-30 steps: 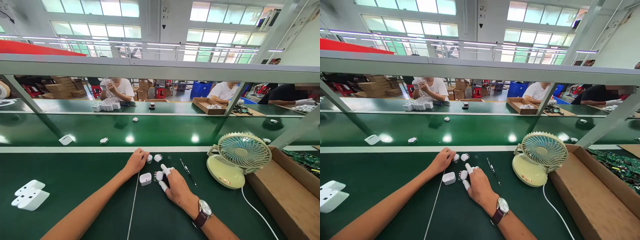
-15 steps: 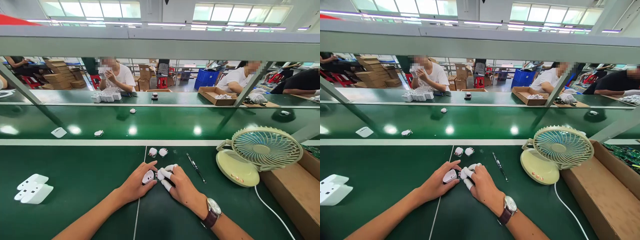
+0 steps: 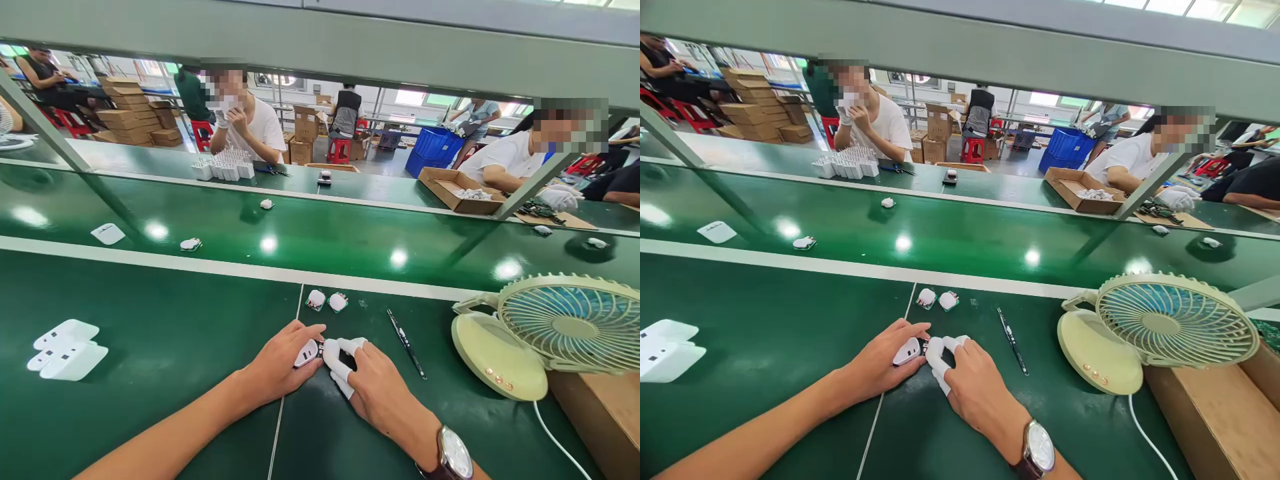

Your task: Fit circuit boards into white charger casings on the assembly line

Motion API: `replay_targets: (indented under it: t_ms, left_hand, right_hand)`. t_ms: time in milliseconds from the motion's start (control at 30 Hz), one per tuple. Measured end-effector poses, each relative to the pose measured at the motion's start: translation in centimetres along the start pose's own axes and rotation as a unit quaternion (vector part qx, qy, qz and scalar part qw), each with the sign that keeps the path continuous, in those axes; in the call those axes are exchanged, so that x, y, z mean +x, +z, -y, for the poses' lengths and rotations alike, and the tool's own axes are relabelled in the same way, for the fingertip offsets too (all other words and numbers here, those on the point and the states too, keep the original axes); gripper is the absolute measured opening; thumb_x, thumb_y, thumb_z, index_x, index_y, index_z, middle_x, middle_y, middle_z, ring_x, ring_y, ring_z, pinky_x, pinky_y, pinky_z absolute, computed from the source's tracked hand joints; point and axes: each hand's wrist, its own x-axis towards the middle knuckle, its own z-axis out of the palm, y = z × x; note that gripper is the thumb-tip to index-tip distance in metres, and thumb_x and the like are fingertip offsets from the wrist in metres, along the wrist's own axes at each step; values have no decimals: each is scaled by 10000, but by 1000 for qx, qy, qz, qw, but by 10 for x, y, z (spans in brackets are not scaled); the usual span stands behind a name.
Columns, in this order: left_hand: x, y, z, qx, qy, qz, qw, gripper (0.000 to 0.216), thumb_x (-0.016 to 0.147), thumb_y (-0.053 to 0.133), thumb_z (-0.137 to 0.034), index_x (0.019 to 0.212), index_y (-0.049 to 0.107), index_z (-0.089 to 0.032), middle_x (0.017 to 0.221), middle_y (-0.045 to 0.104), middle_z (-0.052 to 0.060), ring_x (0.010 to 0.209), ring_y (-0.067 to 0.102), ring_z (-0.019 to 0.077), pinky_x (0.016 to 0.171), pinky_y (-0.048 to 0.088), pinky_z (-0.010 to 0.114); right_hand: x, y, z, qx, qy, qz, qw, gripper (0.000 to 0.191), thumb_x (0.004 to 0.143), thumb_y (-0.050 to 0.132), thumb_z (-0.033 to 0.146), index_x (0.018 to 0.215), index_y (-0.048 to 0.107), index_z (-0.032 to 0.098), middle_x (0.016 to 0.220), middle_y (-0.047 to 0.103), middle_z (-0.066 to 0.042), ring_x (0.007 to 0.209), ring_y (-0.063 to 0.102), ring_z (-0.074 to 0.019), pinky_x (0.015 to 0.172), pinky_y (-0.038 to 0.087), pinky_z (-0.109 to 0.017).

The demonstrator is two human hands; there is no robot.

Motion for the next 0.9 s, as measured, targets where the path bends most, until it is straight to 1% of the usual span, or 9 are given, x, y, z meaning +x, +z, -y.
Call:
replay_targets:
  t_ms: [133, 167, 300, 400, 467, 567, 667, 767, 900]
  left_hand:
    - [0, 1, 0, -3, -3, 5, 1000, 530, 936, 640, -214, 1440, 484, -262, 1159, 749, 54, 1033, 668, 237, 924, 596, 401]
    - [0, 1, 0, -3, -3, 7, 1000, 531, 938, 637, -217, 1444, 481, -259, 1163, 746, 59, 1036, 666, 241, 928, 593, 408]
    - [-1, 0, -2, -4, 1, 7, 1000, 544, 946, 634, -232, 1459, 455, -257, 1208, 722, 78, 1073, 653, 261, 966, 574, 450]
    - [-4, -9, -4, -34, -6, 11, 999, 676, 885, 724, -269, 1487, 417, -262, 1327, 654, 109, 1157, 629, 280, 1021, 555, 474]
    - [-6, -19, -4, -69, -27, 29, 997, 750, 832, 778, -283, 1487, 413, -267, 1350, 621, 115, 1103, 644, 260, 971, 585, 437]
    - [-7, -33, -3, -97, -51, 48, 993, 582, 851, 737, -239, 1386, 508, -265, 1286, 639, 92, 1000, 658, 217, 899, 606, 388]
    - [-4, -39, -2, -94, -14, 43, 995, 395, 907, 597, -127, 1281, 592, -254, 1227, 677, 82, 1132, 634, 231, 1021, 554, 428]
    - [-2, -38, -3, -85, 15, 39, 996, 430, 909, 528, -65, 1287, 609, -254, 1223, 694, 87, 1190, 620, 233, 1061, 535, 436]
    - [-5, -33, -5, -64, -27, 28, 997, 467, 915, 620, -153, 1363, 577, -276, 1282, 676, 90, 1181, 642, 241, 1032, 558, 414]
  right_hand:
    - [1, 2, -1, 80, 44, -32, 995, 615, 1014, 563, 224, 1583, 330, 210, 1150, 654, -136, 969, 607, -294, 824, 593, -468]
    - [1, 4, -2, 93, 54, -35, 994, 610, 1020, 570, 239, 1581, 331, 222, 1156, 648, -132, 974, 609, -290, 825, 592, -467]
    - [2, 8, -1, 103, 77, -58, 990, 477, 1013, 589, 201, 1473, 486, 275, 1244, 599, -137, 1035, 611, -280, 864, 589, -469]
    - [3, 10, -1, 99, 73, -72, 990, 495, 1005, 596, 180, 1477, 478, 273, 1289, 598, -144, 1127, 598, -296, 928, 579, -490]
    - [5, 11, -1, 94, 68, -69, 991, 526, 1004, 578, 155, 1501, 445, 266, 1214, 641, -128, 1099, 610, -294, 911, 585, -487]
    - [5, 14, -2, 90, 79, -92, 989, 548, 1006, 561, 156, 1524, 393, 217, 1125, 667, -125, 1010, 624, -294, 843, 598, -482]
    - [5, 18, -2, 95, 74, -122, 985, 511, 1007, 555, 154, 1495, 412, 201, 1109, 665, -122, 976, 619, -286, 822, 596, -478]
    - [5, 17, -2, 97, 71, -146, 982, 477, 997, 553, 130, 1457, 457, 206, 1092, 660, -114, 975, 620, -275, 821, 594, -465]
    - [7, 10, -1, 95, 79, -165, 979, 464, 973, 571, 117, 1418, 509, 231, 1080, 657, -100, 977, 635, -265, 822, 595, -448]
